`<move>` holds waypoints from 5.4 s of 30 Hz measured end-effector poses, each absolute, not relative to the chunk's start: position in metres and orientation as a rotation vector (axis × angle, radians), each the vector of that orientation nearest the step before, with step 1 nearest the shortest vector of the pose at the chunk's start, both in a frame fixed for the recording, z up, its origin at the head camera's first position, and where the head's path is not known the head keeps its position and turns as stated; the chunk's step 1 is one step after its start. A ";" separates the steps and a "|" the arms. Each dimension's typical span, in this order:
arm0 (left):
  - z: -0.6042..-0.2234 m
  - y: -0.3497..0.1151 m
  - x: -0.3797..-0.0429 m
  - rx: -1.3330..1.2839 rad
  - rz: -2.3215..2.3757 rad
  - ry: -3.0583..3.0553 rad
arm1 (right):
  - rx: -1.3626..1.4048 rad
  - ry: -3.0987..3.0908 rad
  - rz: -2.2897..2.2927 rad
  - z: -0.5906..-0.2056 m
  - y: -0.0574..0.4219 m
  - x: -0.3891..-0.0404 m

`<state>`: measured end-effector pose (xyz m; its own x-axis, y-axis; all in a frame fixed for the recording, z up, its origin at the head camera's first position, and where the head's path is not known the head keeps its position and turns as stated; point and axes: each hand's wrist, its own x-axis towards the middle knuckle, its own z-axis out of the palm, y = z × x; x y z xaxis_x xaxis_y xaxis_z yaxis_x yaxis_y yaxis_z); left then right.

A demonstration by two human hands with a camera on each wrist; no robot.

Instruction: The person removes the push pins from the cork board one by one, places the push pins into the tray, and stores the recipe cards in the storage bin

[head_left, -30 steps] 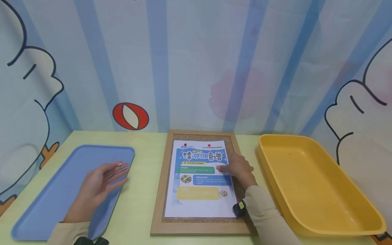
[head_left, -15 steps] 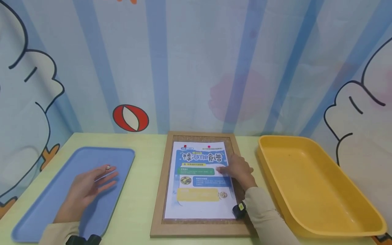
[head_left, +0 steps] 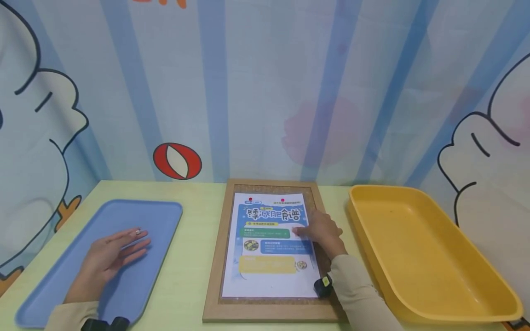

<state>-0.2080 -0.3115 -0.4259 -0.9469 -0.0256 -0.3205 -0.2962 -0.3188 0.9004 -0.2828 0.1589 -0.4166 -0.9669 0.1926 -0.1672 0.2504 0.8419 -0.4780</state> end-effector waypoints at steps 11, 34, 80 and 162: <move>-0.422 -0.328 -0.208 -0.449 2.021 2.111 | 0.366 2.896 -0.827 -0.414 0.160 -0.280; -0.415 -0.318 -0.211 -0.422 1.218 2.638 | 0.379 2.905 -0.798 -0.418 0.158 -0.282; -0.406 -0.309 -0.206 -0.299 1.029 2.749 | 0.363 2.898 -0.805 -0.415 0.158 -0.282; -0.400 -0.071 -0.303 0.216 1.515 2.751 | 0.340 2.941 -0.845 -0.419 0.160 -0.279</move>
<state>-0.3031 -0.0708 -0.4005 -0.9906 0.1165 0.0717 0.1229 0.5275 0.8406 -0.2793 0.1603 -0.4186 -0.9736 0.1937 -0.1209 0.2283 0.8249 -0.5171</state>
